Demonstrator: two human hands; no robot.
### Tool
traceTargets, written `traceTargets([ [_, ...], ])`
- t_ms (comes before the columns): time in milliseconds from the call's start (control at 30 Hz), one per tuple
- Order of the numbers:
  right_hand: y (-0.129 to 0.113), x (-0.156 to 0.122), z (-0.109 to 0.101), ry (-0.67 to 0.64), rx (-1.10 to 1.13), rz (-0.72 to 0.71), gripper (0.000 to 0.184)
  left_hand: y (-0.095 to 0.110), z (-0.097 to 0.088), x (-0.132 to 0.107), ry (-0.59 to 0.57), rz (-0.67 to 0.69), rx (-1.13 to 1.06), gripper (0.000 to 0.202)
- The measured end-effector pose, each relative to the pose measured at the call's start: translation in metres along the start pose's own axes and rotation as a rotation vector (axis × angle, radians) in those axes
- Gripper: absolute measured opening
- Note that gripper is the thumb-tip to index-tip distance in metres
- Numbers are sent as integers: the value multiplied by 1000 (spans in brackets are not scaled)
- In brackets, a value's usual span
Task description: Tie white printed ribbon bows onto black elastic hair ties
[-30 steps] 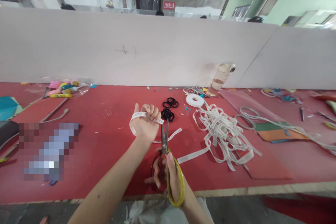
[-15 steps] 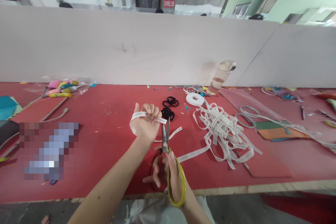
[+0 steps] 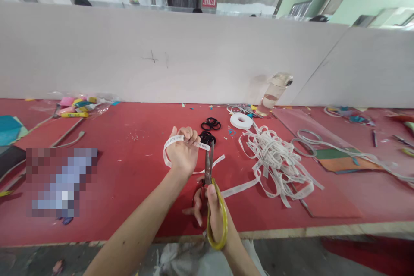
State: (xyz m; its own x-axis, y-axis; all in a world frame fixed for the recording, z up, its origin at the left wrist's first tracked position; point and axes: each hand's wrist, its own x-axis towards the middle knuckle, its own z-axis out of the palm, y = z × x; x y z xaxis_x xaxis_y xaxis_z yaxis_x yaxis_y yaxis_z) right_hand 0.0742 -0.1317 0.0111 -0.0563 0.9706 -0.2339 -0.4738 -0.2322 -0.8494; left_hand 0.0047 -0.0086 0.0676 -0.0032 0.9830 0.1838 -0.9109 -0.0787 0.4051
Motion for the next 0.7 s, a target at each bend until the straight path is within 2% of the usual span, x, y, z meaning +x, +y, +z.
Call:
traceTargets([
  [400,3,3,0,1,20,-45,55,-4,2,-4,-23,1,38,52],
  [700,2,4,3,42,26,-43,59,-4,5,-8,-76,-3,63,51],
])
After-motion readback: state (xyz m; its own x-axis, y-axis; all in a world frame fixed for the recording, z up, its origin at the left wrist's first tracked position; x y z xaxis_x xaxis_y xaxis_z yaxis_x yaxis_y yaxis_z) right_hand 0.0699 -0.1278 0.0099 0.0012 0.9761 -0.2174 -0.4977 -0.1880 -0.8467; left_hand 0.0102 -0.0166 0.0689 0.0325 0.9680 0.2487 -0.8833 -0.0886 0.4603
